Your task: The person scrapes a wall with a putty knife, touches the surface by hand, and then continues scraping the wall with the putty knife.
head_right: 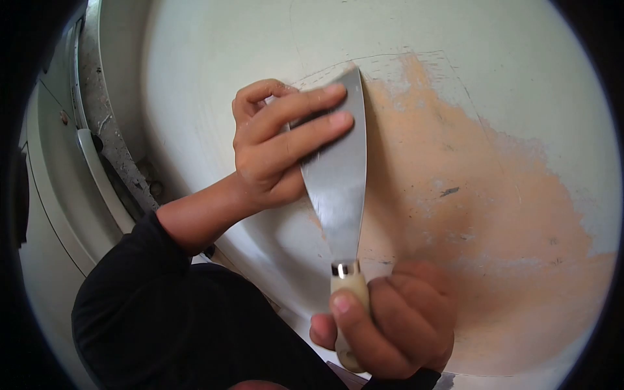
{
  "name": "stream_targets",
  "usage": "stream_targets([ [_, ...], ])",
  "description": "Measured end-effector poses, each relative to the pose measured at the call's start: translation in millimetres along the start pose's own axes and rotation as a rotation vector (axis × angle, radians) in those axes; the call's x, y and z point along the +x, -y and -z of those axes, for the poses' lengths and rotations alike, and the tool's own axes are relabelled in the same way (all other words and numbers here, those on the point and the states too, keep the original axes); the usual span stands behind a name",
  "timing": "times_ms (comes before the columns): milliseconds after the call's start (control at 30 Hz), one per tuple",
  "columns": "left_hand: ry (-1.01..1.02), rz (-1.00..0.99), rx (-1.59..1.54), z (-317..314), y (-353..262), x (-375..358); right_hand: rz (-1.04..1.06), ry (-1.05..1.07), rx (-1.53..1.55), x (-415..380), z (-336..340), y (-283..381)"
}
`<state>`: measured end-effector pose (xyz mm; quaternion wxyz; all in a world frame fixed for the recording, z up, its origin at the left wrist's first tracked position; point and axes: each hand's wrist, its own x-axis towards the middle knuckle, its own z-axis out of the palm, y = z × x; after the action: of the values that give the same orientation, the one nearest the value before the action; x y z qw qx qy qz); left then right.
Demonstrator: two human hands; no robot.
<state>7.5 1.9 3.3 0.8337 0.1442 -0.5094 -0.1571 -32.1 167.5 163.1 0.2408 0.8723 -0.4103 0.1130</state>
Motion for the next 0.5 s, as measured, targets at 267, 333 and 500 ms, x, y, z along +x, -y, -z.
stream_targets([
  [267,0.067,-0.095,0.001,7.1,5.0,-1.0,0.087,-0.042,-0.044,-4.2,0.3,0.4],
  [333,0.033,-0.088,0.024,5.9,7.5,-1.0,0.039,-0.008,-0.013,0.6,-1.1,-2.4],
  [500,0.04,-0.087,0.012,4.0,4.5,-5.6,0.072,-0.035,-0.05,-1.1,-1.8,3.0],
])
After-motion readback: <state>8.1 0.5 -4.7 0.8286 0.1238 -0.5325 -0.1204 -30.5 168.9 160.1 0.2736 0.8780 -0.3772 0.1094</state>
